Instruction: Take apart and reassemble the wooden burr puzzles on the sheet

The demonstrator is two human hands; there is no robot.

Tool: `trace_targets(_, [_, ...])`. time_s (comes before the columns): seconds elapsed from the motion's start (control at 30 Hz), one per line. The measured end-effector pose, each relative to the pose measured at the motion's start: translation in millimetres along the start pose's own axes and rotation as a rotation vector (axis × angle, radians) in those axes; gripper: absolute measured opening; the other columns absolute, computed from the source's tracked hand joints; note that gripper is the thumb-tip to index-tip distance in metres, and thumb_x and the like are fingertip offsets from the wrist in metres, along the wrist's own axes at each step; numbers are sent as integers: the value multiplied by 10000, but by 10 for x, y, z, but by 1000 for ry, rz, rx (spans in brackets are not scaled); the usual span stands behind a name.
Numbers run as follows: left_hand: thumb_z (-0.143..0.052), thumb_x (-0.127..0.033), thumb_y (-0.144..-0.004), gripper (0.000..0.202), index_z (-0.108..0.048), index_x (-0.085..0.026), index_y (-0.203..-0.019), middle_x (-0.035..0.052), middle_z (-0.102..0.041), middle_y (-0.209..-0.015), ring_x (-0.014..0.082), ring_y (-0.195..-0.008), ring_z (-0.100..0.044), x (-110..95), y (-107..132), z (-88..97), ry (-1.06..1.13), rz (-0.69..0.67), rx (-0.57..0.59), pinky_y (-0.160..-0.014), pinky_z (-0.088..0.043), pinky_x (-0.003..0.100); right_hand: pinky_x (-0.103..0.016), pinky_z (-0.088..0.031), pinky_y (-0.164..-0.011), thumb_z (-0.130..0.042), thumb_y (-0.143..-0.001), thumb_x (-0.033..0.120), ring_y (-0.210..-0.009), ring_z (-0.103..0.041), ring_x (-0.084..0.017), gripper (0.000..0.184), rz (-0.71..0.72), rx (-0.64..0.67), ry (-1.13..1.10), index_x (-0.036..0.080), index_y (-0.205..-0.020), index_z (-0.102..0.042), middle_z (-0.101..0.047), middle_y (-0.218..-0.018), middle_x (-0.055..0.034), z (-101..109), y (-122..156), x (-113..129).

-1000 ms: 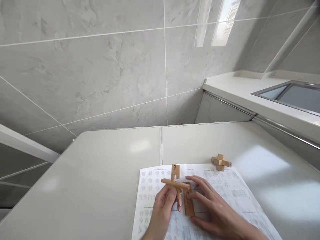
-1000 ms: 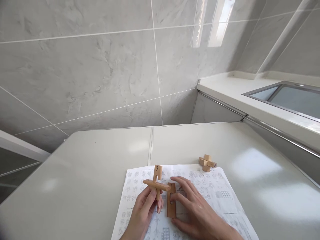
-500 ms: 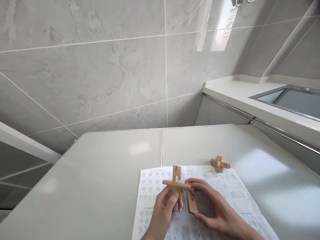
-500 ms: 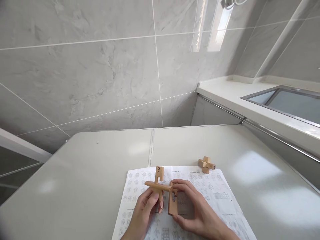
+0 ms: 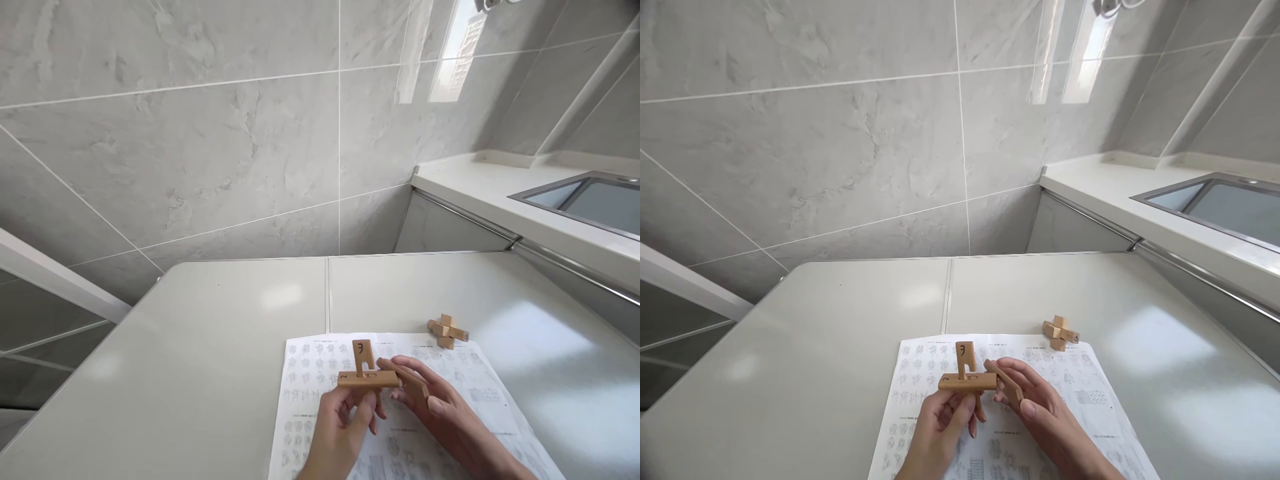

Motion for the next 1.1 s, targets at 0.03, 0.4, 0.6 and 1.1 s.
trace_targets(0.03, [-685, -665, -1004, 547, -822, -150, -1126, 84, -728, -810, 182, -690, -594, 7, 1, 5, -20, -9, -10, -685, -494, 309, -623, -490, -1171, -789, -822, 794, -1428, -602, -443, 779, 0, 1, 14, 321, -1433, -683, -645, -1586, -173, -5, -2, 1])
trace_targets(0.4, [-637, -545, -1061, 428, -802, -167, -945, 90, -747, -771, 214, -709, -672, 7, 13, 37, -281, -57, -86, -640, -478, 288, -589, -439, -1231, -864, -830, 698, -1524, -522, -428, 699, 39, 57, 94, 356, -1408, -669, -646, -1583, -136, -44, -26, 68])
trace_targets(0.6, [-565, -486, -1110, 391, -785, -199, -964, 63, -735, -825, 187, -699, -619, -73, 46, -95, -380, -98, 59, -676, -460, 298, -569, -522, -1142, -917, -845, 599, -1443, -604, -405, 691, 77, 157, 58, 385, -1437, -632, -643, -1552, -133, -235, -10, 111])
trace_targets(1.1, [-508, -282, -1079, 195, -693, -220, -1089, 66, -770, -942, 237, -823, -718, -148, 106, -239, -635, -443, 178, -779, -555, 337, -611, -515, -1149, -897, -836, 661, -1400, -626, -426, 767, 55, 179, 100, 379, -1477, -582, -630, -1552, -138, -245, 36, 146])
Point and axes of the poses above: each hand's wrist, its own y-axis away from the middle knuckle, its own z-axis out of the back of the hand, x = y × z, the point moved 7 cm from there along -y, towards the middle knuckle
